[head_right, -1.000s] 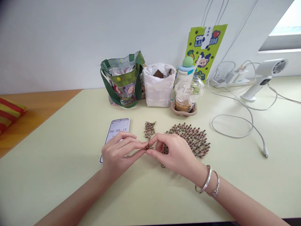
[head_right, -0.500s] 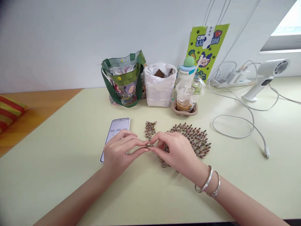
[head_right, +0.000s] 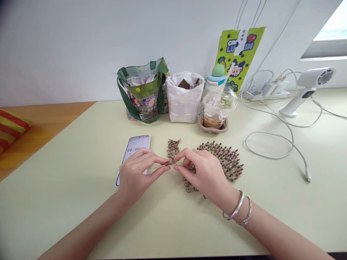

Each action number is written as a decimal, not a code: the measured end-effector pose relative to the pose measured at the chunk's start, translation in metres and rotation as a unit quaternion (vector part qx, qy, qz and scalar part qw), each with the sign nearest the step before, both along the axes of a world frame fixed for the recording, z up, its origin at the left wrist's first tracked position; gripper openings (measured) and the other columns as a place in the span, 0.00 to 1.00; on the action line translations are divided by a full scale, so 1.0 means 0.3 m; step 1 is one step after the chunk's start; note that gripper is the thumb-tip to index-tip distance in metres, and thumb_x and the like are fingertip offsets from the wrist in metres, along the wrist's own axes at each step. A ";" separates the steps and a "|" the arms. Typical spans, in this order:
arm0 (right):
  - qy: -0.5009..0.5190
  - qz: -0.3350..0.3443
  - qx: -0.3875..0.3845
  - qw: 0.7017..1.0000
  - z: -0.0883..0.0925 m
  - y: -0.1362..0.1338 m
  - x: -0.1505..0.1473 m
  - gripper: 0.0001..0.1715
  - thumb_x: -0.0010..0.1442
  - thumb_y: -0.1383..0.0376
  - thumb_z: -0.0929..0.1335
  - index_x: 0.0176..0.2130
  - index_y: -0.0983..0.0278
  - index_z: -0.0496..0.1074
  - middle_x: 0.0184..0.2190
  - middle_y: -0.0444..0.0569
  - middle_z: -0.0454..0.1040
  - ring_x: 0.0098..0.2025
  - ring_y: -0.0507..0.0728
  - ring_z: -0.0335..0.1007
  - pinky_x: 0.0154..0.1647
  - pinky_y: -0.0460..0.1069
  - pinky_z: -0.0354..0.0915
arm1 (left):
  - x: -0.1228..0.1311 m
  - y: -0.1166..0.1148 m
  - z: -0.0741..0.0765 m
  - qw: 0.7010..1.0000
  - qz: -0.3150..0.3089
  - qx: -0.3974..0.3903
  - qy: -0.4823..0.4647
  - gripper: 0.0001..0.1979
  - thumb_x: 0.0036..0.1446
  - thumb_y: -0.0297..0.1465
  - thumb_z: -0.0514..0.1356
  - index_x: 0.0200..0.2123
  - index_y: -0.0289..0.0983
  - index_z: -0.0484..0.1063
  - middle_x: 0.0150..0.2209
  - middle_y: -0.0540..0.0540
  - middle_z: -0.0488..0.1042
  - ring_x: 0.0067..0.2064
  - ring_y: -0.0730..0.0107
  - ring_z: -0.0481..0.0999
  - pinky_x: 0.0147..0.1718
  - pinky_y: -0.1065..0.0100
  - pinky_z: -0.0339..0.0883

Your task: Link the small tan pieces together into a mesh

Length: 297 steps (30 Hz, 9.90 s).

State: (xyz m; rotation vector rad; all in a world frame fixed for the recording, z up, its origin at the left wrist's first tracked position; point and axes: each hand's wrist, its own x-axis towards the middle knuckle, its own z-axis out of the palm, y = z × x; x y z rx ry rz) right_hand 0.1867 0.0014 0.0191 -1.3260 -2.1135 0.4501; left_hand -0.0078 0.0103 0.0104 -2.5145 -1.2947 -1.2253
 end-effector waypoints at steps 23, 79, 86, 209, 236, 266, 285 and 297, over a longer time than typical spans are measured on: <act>0.048 0.079 0.118 0.989 -0.035 -0.007 -0.011 0.04 0.57 0.64 0.68 0.31 0.63 0.69 0.25 0.42 0.72 0.28 0.50 0.65 0.32 0.48 0.59 | -0.002 -0.012 0.011 0.967 -0.075 -0.237 -0.062 0.08 0.53 0.36 0.61 0.25 0.40 0.72 0.26 0.54 0.73 0.31 0.72 0.68 0.30 0.71 0.59; 0.080 0.085 -0.013 0.993 -0.001 -0.001 -0.001 0.08 0.57 0.65 0.67 0.39 0.60 0.71 0.30 0.46 0.73 0.33 0.53 0.69 0.35 0.49 0.65 | 0.001 -0.025 0.019 0.979 -0.046 -0.193 -0.038 0.08 0.52 0.37 0.62 0.26 0.40 0.71 0.27 0.55 0.74 0.31 0.73 0.70 0.29 0.72 0.60; 0.093 0.103 -0.005 0.990 0.000 -0.003 -0.003 0.02 0.55 0.67 0.68 0.33 0.62 0.71 0.29 0.46 0.72 0.32 0.53 0.69 0.32 0.48 0.65 | 0.002 -0.020 0.013 0.975 -0.075 -0.203 -0.052 0.09 0.52 0.37 0.62 0.24 0.39 0.71 0.24 0.54 0.72 0.29 0.73 0.68 0.28 0.71 0.58; 0.100 0.083 0.057 0.990 -0.027 -0.021 -0.006 0.04 0.58 0.64 0.65 0.37 0.60 0.68 0.31 0.49 0.72 0.41 0.59 0.63 0.43 0.56 0.63 | 0.024 -0.038 -0.001 0.995 -0.084 -0.034 -0.051 0.03 0.54 0.27 0.60 0.34 0.40 0.71 0.31 0.53 0.76 0.37 0.69 0.70 0.35 0.67 0.65; 0.104 0.051 0.053 0.992 -0.044 -0.030 -0.019 0.01 0.57 0.67 0.66 0.34 0.61 0.67 0.29 0.47 0.71 0.35 0.56 0.65 0.36 0.53 0.65 | 0.025 -0.028 -0.017 0.994 -0.098 -0.036 -0.030 0.05 0.57 0.30 0.59 0.29 0.38 0.66 0.27 0.53 0.74 0.33 0.70 0.67 0.30 0.69 0.60; 0.072 0.028 0.066 0.995 -0.029 -0.041 -0.015 0.05 0.57 0.70 0.65 0.36 0.61 0.65 0.32 0.46 0.71 0.38 0.56 0.64 0.39 0.53 0.61 | 0.020 -0.020 -0.019 0.995 -0.081 -0.041 -0.039 0.04 0.55 0.31 0.60 0.30 0.38 0.68 0.27 0.53 0.74 0.34 0.69 0.68 0.31 0.68 0.62; 0.108 0.020 0.001 0.994 -0.024 -0.040 -0.007 0.03 0.57 0.67 0.66 0.35 0.61 0.67 0.31 0.47 0.70 0.38 0.56 0.65 0.39 0.53 0.62 | 0.024 -0.024 -0.008 0.993 -0.088 -0.049 -0.061 0.04 0.53 0.26 0.61 0.31 0.39 0.68 0.30 0.53 0.75 0.38 0.68 0.69 0.36 0.65 0.65; 0.148 0.038 -0.077 0.985 -0.016 -0.050 -0.017 0.04 0.59 0.65 0.65 0.33 0.62 0.69 0.28 0.44 0.70 0.31 0.51 0.66 0.33 0.46 0.62 | 0.021 -0.022 -0.017 0.989 -0.134 -0.029 -0.063 0.06 0.52 0.25 0.62 0.29 0.39 0.67 0.29 0.53 0.76 0.36 0.70 0.71 0.37 0.65 0.67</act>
